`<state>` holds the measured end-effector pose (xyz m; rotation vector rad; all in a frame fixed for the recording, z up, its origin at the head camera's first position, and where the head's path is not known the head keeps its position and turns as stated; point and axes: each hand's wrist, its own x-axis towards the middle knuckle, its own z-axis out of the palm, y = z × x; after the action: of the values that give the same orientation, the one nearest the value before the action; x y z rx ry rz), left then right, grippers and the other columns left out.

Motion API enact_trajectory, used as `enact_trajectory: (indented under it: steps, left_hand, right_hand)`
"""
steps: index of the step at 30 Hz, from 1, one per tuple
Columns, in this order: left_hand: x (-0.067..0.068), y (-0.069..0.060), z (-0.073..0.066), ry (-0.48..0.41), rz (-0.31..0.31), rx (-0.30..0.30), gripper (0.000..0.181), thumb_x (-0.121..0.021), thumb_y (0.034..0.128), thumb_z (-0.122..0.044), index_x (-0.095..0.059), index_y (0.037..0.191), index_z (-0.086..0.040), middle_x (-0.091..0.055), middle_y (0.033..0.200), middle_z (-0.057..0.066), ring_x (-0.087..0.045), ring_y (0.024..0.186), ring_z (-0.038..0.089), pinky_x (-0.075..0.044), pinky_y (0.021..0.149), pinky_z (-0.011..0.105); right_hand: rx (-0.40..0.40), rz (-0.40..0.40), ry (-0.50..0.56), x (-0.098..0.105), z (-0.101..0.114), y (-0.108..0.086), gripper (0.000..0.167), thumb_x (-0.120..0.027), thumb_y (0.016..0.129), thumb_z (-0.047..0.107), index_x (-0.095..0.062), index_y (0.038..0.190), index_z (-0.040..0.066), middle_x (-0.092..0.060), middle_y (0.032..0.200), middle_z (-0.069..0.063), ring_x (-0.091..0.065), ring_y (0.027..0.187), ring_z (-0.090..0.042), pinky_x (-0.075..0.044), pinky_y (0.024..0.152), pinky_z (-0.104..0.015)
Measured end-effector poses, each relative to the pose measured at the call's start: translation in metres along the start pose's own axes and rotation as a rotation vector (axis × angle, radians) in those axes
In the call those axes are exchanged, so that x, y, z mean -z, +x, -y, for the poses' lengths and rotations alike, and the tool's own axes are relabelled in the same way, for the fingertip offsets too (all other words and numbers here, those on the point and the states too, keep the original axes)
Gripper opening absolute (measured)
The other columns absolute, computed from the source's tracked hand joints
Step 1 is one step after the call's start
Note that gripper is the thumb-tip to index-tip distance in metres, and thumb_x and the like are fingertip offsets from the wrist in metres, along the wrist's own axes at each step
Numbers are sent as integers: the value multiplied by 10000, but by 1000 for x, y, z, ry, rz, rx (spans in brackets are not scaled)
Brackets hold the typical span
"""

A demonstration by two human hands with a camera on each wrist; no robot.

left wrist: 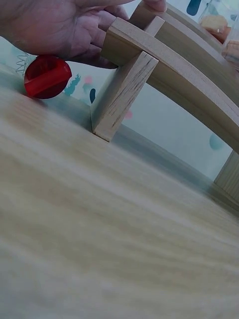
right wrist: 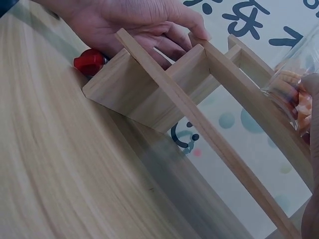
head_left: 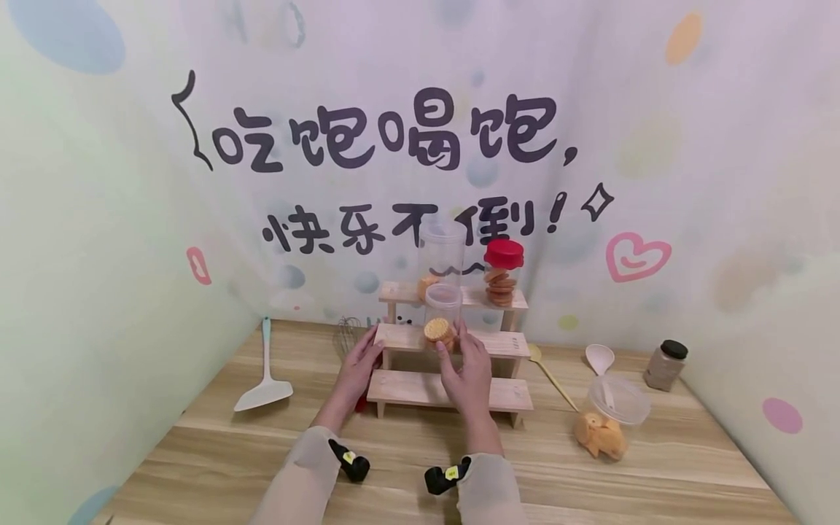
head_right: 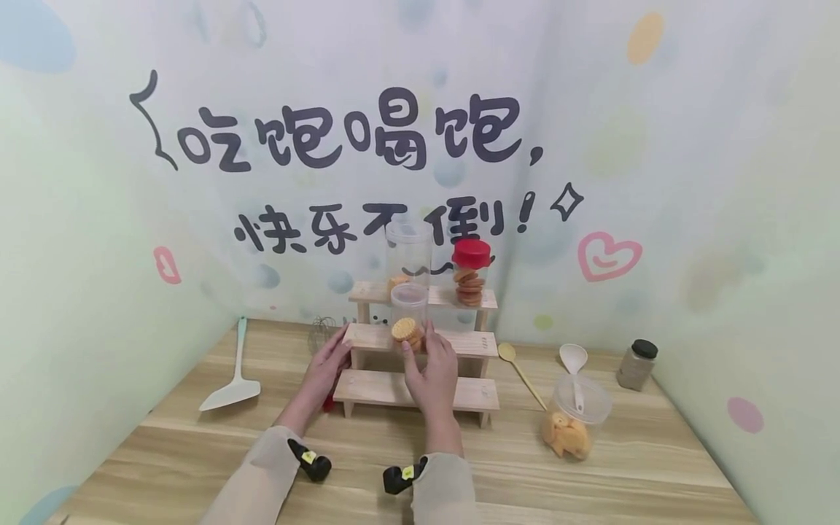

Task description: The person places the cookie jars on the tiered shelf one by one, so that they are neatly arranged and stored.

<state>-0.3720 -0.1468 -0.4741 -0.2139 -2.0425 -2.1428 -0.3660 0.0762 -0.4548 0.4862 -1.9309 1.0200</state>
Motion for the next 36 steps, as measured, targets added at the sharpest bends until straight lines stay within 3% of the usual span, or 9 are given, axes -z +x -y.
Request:
enact_trajectory:
  steps: [9, 12, 15, 19, 22, 25, 30, 32, 36]
  left_hand:
    - [-4, 1, -1, -1, 17, 3, 602, -574, 1026, -406, -377, 1567, -228, -323, 1618, 31, -360, 1452, 255, -351, 1155, 476]
    - [-6, 1, 0, 2, 20, 1, 609, -579, 1019, -426, -382, 1564, -238, -326, 1617, 30, -361, 1453, 253, -351, 1155, 472]
    - [-8, 0, 1, 9, 24, 7, 629, -577, 1017, -437, -371, 1571, -221, -320, 1619, 33, -355, 1455, 252, -348, 1156, 468]
    - [-10, -1, 2, 8, 25, 10, 652, -580, 1016, -436, -358, 1576, -188, -317, 1618, 51, -351, 1457, 259, -343, 1158, 464]
    - [-11, -1, 3, 2, 25, -3, 653, -584, 1013, -438, -362, 1574, -190, -322, 1615, 61, -355, 1454, 264, -347, 1156, 464]
    - [-12, 0, 3, 1, 31, 4, 661, -590, 1007, -450, -361, 1575, -201, -327, 1614, 48, -365, 1449, 252, -356, 1152, 450]
    - [-9, 0, 2, -4, 33, 0, 676, -591, 1009, -440, -344, 1582, -179, -318, 1617, 65, -366, 1448, 271, -353, 1153, 460]
    - [-5, 0, 2, -5, 19, -12, 664, -589, 1011, -434, -351, 1578, -182, -321, 1615, 68, -370, 1445, 278, -353, 1153, 471]
    - [0, 2, 1, 5, 4, -7, 653, -588, 1008, -450, -366, 1572, -207, -325, 1614, 53, -373, 1444, 272, -354, 1153, 475]
  right_hand:
    - [-111, 24, 26, 9, 2, 1, 583, -691, 962, 301, -531, 1445, 18, -650, 1319, -149, -580, 1213, -341, -436, 1037, -539]
    - [-133, -17, 69, 13, 3, 1, 510, -682, 975, 267, -566, 1420, 45, -654, 1311, -123, -591, 1214, -297, -456, 1036, -491]
    - [-67, -162, 115, 19, 5, 2, 386, -688, 966, 164, -640, 1326, 31, -691, 1244, -101, -641, 1152, -272, -494, 1003, -418]
    - [115, -398, 118, 41, 11, 13, 290, -689, 915, 36, -690, 1197, -33, -728, 1136, -137, -684, 1048, -313, -509, 983, -318]
    - [209, -525, 68, 73, 19, 28, 270, -674, 898, 44, -693, 1137, -79, -726, 1075, -195, -682, 989, -368, -509, 973, -279]
    - [233, -643, -28, 116, 19, 34, 280, -660, 904, 115, -702, 1084, -96, -719, 1016, -230, -667, 944, -405, -504, 951, -252]
    - [126, -754, -201, 182, -30, 9, 360, -671, 859, 221, -724, 1120, -22, -723, 1045, -195, -623, 969, -419, -433, 942, -283]
    - [27, -693, -264, 199, -56, -10, 440, -691, 823, 238, -696, 1185, -12, -709, 1104, -198, -604, 1016, -437, -425, 956, -357]
    - [-316, -407, -210, 214, -88, -42, 577, -693, 899, 276, -533, 1385, 9, -599, 1297, -255, -545, 1170, -462, -407, 1023, -494]
